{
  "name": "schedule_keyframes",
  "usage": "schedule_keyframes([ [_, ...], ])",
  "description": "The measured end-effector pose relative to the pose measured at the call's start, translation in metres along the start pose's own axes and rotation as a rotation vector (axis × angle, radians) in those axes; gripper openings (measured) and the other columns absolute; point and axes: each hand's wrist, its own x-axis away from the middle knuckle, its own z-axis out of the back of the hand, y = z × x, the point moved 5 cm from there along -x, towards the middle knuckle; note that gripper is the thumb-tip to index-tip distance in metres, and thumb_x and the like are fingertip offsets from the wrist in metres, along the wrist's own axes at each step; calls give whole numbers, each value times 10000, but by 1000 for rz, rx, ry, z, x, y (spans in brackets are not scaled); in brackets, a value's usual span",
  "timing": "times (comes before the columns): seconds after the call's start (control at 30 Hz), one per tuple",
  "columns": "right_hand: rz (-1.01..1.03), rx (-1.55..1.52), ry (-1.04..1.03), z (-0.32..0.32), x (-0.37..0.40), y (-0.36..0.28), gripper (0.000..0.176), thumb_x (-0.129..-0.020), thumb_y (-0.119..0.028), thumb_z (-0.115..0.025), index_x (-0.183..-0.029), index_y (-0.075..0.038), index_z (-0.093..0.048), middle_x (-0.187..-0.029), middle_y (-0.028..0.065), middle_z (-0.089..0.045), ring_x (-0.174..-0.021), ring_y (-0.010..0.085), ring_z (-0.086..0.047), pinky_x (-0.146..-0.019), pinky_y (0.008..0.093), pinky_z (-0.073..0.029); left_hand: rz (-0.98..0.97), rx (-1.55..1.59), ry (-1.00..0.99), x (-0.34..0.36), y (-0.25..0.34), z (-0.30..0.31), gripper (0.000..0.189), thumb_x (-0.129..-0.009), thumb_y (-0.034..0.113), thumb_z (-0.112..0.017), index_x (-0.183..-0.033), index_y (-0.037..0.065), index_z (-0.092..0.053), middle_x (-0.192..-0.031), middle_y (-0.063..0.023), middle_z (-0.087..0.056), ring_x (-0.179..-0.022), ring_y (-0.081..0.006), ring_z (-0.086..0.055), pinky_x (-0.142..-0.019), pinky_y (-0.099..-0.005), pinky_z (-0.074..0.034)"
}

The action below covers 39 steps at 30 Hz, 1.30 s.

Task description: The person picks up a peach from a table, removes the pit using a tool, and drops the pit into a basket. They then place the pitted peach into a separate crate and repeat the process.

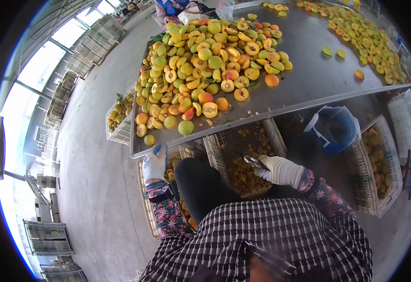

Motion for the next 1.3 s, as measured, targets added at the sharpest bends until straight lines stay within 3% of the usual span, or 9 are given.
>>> schedule_keyframes([
  [0.33,92,97,66,-18,-19,8,489,-900,-327,-572,-1224,32,-502,-868,274,-646,-850,432,-634,-748,454,-511,-549,-12,-211,-87,120,-118,600,-847,344,-660,-1344,51,-498,-1357,-207,-512,-1191,-363,-545,-966,-435,-461],
  [0.47,49,50,19,-16,-12,7,528,-907,-347,-556,-1273,24,-472,-902,278,-646,-880,437,-629,-767,453,-505,-446,-337,-346,-98,141,-155,609,-805,356,-694,-1362,198,-502,-1385,-183,-443,-1126,-348,-591,-898,-432,-510],
  [0.67,35,20,16,-7,-6,1,539,-919,-392,-556,-1261,18,-479,-974,288,-637,-927,436,-617,-827,455,-489,-286,-273,-428,-92,142,-144,603,-768,348,-751,-1256,61,-543,-1208,-170,-601,-1061,-311,-632,-837,-405,-536],
  [0.8,63,-22,76,-6,-12,0,468,-934,-391,-559,-1166,13,-513,-936,274,-635,-899,434,-623,-800,446,-495,-298,297,-335,-78,128,-142,471,-759,199,-763,-1164,53,-573,-991,-118,-654,-970,-274,-646,-848,-371,-535],
  [0.9,139,-152,198,6,-10,-15,326,-933,-279,-605,-1079,3,-529,-832,216,-614,-807,383,-629,-734,407,-494,55,1715,-606,-67,117,-163,386,-803,89,-702,-1165,73,-567,-951,-67,-647,-949,-247,-646,-852,-385,-538],
  [0.97,218,-358,284,15,-9,-25,285,-951,-258,-590,-1063,2,-553,-850,101,-577,-792,185,-565,-747,323,-466,121,2107,-671,-40,125,-154,414,-820,-28,-646,-1196,121,-558,-1101,-91,-610,-1017,-285,-625,-904,-448,-542],
  [1.03,178,-444,318,21,-13,-27,264,-958,-242,-579,-1059,0,-552,-837,54,-566,-767,137,-532,-724,306,-457,140,2031,-613,-1,150,-116,333,-915,223,-623,-1228,130,-560,-1126,-92,-611,-1006,-286,-625,-887,-445,-541],
  [1.13,227,-322,454,38,-15,-49,302,-940,-250,-591,-1089,3,-519,-818,189,-593,-748,321,-611,-691,388,-471,191,2019,-683,23,159,-115,544,-968,550,-459,-1262,101,-545,-1173,-118,-600,-1013,-278,-616,-882,-429,-535],
  [1.3,291,103,639,45,-24,-68,299,-907,-224,-608,-1063,10,-506,-824,209,-647,-762,416,-633,-632,455,-488,93,1878,-579,46,165,-118,618,-975,555,-444,-1268,15,-518,-1157,-135,-594,-1033,-252,-609,-906,-375,-521],
])
